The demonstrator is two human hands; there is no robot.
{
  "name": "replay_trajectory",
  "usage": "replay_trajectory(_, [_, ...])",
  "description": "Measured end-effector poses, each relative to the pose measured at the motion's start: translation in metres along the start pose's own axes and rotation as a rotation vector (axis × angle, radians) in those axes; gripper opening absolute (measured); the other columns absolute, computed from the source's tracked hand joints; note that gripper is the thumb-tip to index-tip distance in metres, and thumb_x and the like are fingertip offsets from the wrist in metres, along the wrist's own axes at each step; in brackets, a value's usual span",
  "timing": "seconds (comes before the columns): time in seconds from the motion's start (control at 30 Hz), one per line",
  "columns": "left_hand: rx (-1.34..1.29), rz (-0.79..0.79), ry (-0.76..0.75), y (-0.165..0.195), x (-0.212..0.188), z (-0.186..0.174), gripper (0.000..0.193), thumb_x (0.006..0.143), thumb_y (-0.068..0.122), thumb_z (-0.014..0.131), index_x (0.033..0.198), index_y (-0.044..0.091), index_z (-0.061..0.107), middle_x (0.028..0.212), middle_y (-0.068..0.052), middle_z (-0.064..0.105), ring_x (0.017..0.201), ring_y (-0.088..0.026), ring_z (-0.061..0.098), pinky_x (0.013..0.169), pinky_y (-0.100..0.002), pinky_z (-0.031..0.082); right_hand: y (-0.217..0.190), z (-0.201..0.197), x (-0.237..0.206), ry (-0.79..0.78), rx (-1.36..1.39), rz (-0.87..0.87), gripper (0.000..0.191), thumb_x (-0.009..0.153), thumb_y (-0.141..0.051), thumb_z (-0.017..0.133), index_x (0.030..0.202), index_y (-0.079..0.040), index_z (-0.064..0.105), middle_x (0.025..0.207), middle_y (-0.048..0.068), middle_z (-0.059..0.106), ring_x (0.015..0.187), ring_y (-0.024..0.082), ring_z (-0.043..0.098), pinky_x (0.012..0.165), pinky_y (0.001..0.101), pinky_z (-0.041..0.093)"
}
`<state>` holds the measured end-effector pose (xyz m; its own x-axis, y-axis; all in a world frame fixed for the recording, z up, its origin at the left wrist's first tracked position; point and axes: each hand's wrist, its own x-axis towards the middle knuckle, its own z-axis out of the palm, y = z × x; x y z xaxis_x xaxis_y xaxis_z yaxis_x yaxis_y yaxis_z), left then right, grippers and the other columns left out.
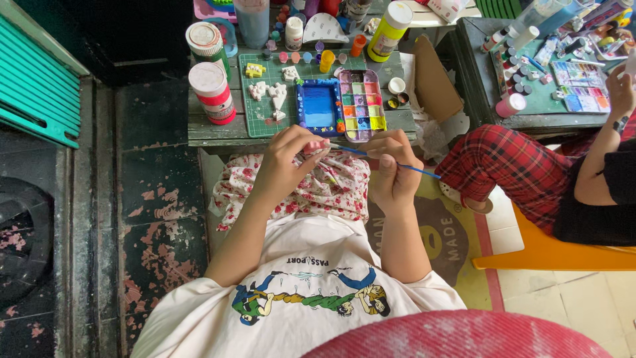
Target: The person paints a small ceramic figurine with a brush, repeatedly dipping the brush into a water container and a paint palette. They rotate the figurine to apply paint to different sides and occasionally set it down on the table.
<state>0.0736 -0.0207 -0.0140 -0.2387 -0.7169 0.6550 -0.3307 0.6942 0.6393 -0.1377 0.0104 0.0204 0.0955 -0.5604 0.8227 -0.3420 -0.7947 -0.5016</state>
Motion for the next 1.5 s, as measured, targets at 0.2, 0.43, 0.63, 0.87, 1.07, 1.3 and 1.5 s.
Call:
replay_trajectory(0.2, [0.013, 0.016, -0.004, 0.003, 0.000, 0.000, 0.021, 0.090, 0.012, 0.082, 0.107, 0.004, 0.072, 0.094, -0.004, 0.065, 0.087, -0.020, 0.065, 0.086, -0.037, 0.050, -0.001, 0.000, -0.001, 0.009, 0.043, 0.016, 0.029, 0.116, -0.021, 0.044, 0.101, 0.002, 0.051, 0.090, 0.015, 0.070, 0.090, 0.024, 0.061, 0.080, 0.0344, 0.051])
replay_trajectory(0.43, [0.007, 0.018, -0.006, 0.003, -0.001, 0.000, 0.021, 0.090, 0.012, 0.080, 0.108, 0.004, 0.071, 0.097, -0.005, 0.066, 0.092, -0.021, 0.066, 0.090, -0.037, 0.051, -0.002, -0.002, -0.002, -0.010, 0.055, 0.077, 0.028, 0.113, -0.020, 0.045, 0.098, 0.002, 0.052, 0.089, 0.016, 0.070, 0.085, 0.023, 0.060, 0.070, 0.0301, 0.049])
replay_trajectory(0.63, [0.068, 0.067, -0.002, -0.001, -0.003, 0.001, 0.023, 0.089, 0.013, 0.080, 0.108, 0.004, 0.070, 0.102, -0.005, 0.067, 0.097, -0.023, 0.066, 0.093, -0.040, 0.049, -0.003, -0.005, 0.002, -0.047, 0.048, 0.027, 0.026, 0.115, -0.017, 0.046, 0.098, 0.003, 0.052, 0.092, 0.018, 0.069, 0.089, 0.025, 0.061, 0.080, 0.0366, 0.051])
replay_trajectory(0.87, [0.055, 0.031, -0.018, 0.001, -0.002, 0.000, 0.022, 0.089, 0.013, 0.081, 0.107, 0.005, 0.072, 0.098, -0.004, 0.067, 0.093, -0.022, 0.065, 0.090, -0.040, 0.049, -0.001, -0.007, 0.002, -0.027, 0.038, 0.044, 0.024, 0.115, -0.017, 0.045, 0.100, 0.002, 0.050, 0.093, 0.017, 0.069, 0.092, 0.026, 0.063, 0.085, 0.0373, 0.053])
replay_trajectory(1.07, [0.017, -0.006, -0.039, 0.003, -0.002, 0.000, 0.021, 0.089, 0.011, 0.081, 0.107, 0.003, 0.072, 0.094, -0.006, 0.065, 0.087, -0.021, 0.065, 0.086, -0.038, 0.051, 0.000, -0.007, -0.001, -0.036, 0.025, 0.071, 0.023, 0.115, -0.016, 0.045, 0.100, 0.001, 0.050, 0.093, 0.018, 0.068, 0.091, 0.027, 0.062, 0.085, 0.0377, 0.052])
replay_trajectory(1.3, [-0.090, -0.072, -0.058, 0.002, -0.004, 0.001, 0.020, 0.091, 0.011, 0.080, 0.106, 0.001, 0.070, 0.097, -0.007, 0.066, 0.086, -0.020, 0.067, 0.080, -0.034, 0.055, 0.004, -0.011, -0.003, -0.001, -0.017, 0.031, 0.028, 0.115, -0.019, 0.044, 0.097, 0.001, 0.051, 0.092, 0.017, 0.068, 0.093, 0.028, 0.063, 0.089, 0.0394, 0.051])
replay_trajectory(1.5, [0.039, -0.058, -0.047, 0.002, -0.005, 0.002, 0.020, 0.090, 0.015, 0.081, 0.104, 0.003, 0.072, 0.095, -0.006, 0.067, 0.089, -0.022, 0.067, 0.083, -0.037, 0.053, 0.000, -0.015, -0.003, -0.039, -0.024, 0.065, 0.027, 0.114, -0.017, 0.046, 0.098, 0.003, 0.053, 0.093, 0.018, 0.068, 0.092, 0.028, 0.062, 0.085, 0.0388, 0.051])
